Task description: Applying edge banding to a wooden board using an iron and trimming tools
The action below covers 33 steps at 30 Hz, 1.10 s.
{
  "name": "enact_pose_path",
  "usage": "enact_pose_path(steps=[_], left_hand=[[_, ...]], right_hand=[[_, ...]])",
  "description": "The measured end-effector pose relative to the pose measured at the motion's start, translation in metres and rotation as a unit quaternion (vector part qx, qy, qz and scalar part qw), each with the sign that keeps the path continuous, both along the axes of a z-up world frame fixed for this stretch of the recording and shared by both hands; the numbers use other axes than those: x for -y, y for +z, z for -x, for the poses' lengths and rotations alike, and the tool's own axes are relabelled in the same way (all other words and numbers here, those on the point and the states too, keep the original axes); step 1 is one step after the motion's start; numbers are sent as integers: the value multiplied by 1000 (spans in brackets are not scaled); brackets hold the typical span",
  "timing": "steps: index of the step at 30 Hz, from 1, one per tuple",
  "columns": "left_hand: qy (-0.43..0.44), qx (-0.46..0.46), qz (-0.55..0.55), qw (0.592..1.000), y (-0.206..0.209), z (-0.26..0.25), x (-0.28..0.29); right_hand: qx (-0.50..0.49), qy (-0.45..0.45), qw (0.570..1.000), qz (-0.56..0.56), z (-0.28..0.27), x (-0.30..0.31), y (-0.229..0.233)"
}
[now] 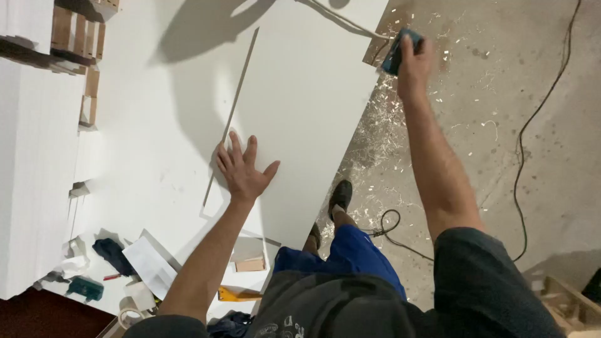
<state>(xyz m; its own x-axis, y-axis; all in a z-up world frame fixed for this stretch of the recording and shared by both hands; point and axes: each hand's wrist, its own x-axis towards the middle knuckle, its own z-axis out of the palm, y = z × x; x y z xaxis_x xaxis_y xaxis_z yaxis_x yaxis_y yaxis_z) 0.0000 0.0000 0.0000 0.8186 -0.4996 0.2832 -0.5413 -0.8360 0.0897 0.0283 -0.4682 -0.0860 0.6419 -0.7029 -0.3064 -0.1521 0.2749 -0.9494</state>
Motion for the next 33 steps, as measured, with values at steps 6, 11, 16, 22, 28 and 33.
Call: enact_pose_path(steps=[6,11,16,22,28,33], left_hand=[[27,-13,17,999,-7,2,-1],[36,-14,18,999,-5,1,1],[35,-7,18,999,-3,-2,3],[47,-14,5,999,-2,0,5],[15,56,71,996,-36,-6,-3],[54,31,16,998,-31,2,-2]], right_hand=[[8,16,978,206,8,83,1],[59,281,866,410,-48,-3,87],[-27,432,703,564,-129,-47,54],[46,239,746,620,-77,-136,97],[193,494,814,236,162,-320,80],[207,519,749,356,272,-422,88]])
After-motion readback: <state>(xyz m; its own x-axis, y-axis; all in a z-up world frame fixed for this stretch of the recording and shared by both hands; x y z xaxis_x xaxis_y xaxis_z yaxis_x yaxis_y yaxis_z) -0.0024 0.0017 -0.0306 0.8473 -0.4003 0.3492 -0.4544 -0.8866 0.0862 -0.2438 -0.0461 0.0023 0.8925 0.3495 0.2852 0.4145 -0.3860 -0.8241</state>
